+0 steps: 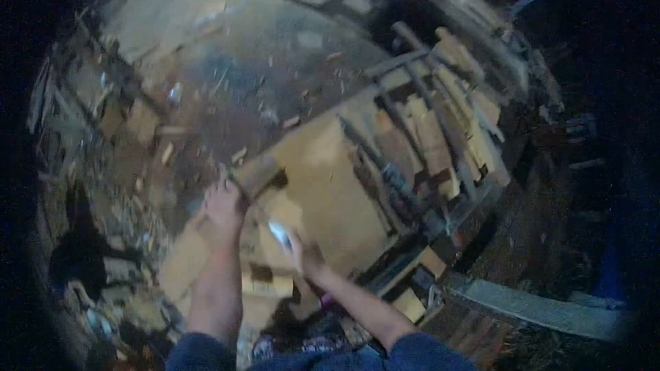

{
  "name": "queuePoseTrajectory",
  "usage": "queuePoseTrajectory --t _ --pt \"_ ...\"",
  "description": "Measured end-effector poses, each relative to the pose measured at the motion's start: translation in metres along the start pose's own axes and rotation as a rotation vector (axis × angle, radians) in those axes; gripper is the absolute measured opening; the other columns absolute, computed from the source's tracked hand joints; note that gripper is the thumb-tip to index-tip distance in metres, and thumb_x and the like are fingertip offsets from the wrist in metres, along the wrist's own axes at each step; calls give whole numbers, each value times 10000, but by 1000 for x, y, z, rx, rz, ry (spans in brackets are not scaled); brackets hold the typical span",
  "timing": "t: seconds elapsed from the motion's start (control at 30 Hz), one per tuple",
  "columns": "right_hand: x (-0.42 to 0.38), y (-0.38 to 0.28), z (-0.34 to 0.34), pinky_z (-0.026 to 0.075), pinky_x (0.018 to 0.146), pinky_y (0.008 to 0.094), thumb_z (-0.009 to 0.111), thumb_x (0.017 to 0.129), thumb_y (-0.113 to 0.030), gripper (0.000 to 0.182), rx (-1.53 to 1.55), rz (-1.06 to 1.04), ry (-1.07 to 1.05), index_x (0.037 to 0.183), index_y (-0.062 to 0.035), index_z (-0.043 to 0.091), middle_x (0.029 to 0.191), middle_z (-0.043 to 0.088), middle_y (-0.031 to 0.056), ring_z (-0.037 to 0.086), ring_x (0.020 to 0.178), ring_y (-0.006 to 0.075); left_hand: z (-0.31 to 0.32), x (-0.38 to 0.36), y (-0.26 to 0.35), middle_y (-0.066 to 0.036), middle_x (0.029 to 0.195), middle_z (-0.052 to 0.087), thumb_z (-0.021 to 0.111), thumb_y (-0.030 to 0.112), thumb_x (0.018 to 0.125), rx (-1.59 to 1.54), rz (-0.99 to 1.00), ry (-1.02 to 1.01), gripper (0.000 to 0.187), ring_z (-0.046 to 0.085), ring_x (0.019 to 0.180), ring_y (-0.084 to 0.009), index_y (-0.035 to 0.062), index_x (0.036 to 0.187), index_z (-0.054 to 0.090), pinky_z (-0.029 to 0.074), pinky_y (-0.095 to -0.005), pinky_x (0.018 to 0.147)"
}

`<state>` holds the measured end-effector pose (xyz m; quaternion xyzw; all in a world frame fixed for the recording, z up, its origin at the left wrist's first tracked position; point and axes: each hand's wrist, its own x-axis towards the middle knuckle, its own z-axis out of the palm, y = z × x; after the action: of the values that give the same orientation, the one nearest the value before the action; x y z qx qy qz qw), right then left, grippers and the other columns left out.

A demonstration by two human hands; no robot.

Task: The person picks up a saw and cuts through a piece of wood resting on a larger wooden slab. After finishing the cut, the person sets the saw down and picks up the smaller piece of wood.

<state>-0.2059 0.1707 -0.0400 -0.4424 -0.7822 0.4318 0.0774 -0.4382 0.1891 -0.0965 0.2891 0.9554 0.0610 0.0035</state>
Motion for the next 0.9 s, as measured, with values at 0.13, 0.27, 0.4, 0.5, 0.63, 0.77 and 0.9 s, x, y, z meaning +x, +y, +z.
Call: queuePoseTrajectory --t 0.13,0.27,0.4,0.5,0.63,0.77,0.9 --pt "30 -10 17 507 659 549 612 937 -313 318 -48 8 109 1105 -56 533 887 647 292 637 806 483 -5 3 8 -36 1135 663 433 371 907 -101 -101 -6 363 549 1145 -211 227 1122 687 364 -481 964" --pt "-68 23 -22 524 665 524 691 898 -297 344 -162 41 86 1109 -67 547 859 655 256 648 822 465 -13 5 10 -28 1156 654 451 355 901 -101 -125 -61 336 536 1160 -216 221 1114 672 356 -482 969" --pt "-71 40 -11 514 645 520 704 891 -278 338 -97 -111 184 1099 -63 549 840 641 251 647 825 460 -23 3 12 -19 1149 649 468 343 893 -109 -132 -45 316 519 1170 -208 209 1091 675 350 -477 972" --pt "14 -8 15 489 624 544 653 922 -276 306 -130 12 140 1099 -57 533 855 631 280 626 816 483 -15 0 11 -32 1148 643 454 347 899 -126 -126 -2 329 506 1180 -215 202 1105 665 329 -482 988" --pt "33 -24 16 484 606 550 625 933 -298 281 -76 9 117 1057 -72 512 885 634 279 619 806 482 -30 2 10 -55 1158 639 422 358 908 -142 -128 -97 369 496 1209 -230 197 1148 652 300 -491 1017" --pt "-58 29 -9 488 596 545 696 887 -251 318 -211 -76 160 1108 -87 536 847 634 240 627 771 467 -15 -1 8 -63 1165 637 409 363 910 -147 -143 -71 379 491 1218 -235 192 1145 652 300 -502 1018" --pt "-79 47 -19 493 625 532 699 883 -231 278 -213 -212 151 1047 -60 553 873 621 230 621 773 453 -11 2 7 -71 1128 652 432 349 905 -140 -146 36 344 529 1161 -242 184 1080 678 320 -499 1004"
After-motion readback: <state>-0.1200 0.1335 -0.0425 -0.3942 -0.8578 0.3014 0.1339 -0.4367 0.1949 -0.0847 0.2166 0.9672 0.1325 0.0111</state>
